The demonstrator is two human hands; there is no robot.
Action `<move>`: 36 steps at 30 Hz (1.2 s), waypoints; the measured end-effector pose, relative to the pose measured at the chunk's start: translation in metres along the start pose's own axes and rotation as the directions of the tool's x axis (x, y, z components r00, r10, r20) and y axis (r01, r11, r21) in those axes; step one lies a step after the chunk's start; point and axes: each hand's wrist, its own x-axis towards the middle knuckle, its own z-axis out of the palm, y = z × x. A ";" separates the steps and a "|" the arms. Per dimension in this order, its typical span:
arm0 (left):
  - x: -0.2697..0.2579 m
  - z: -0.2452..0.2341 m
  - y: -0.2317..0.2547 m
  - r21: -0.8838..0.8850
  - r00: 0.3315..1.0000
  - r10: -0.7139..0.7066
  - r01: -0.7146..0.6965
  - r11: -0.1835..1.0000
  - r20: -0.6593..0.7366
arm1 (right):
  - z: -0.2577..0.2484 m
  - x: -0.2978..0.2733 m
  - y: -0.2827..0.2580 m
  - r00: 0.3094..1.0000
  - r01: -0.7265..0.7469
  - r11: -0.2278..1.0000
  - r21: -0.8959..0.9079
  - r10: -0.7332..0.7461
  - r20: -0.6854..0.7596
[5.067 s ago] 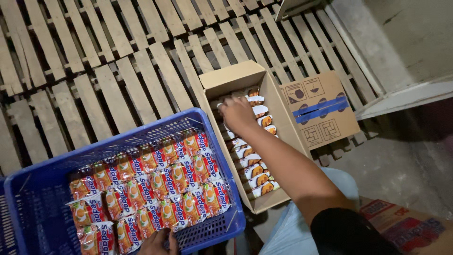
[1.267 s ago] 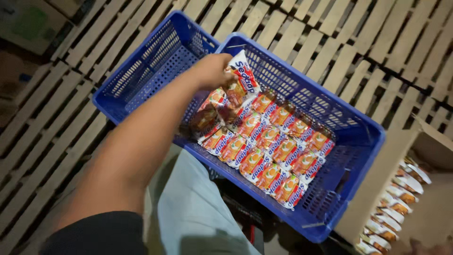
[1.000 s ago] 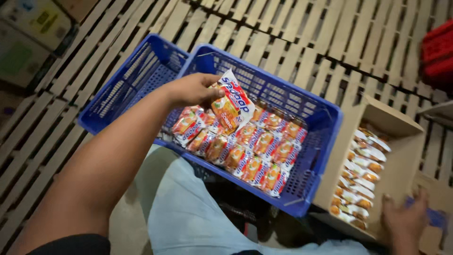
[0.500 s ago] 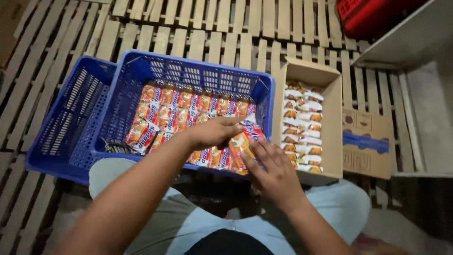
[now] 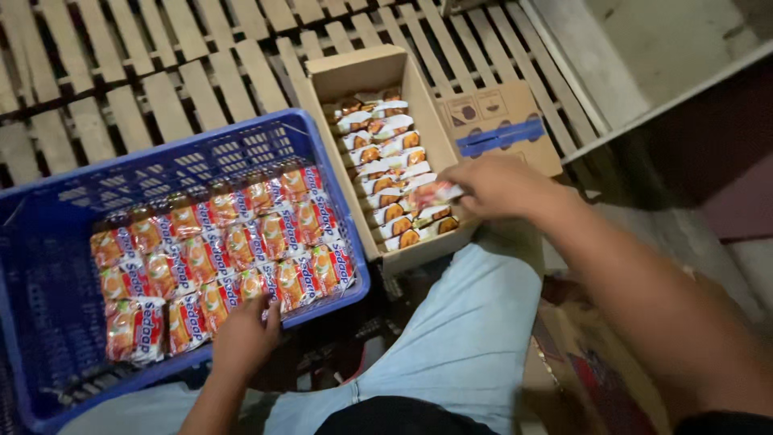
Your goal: The person transfers individual packets of instant noodles from a blue plastic crate into a cardboard box, stacking them in rows.
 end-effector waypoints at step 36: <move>-0.007 0.026 -0.007 0.168 0.922 0.179 -0.127 0.978 -0.345 | 0.092 0.046 0.019 0.892 -0.042 0.997 0.064 0.066 -0.448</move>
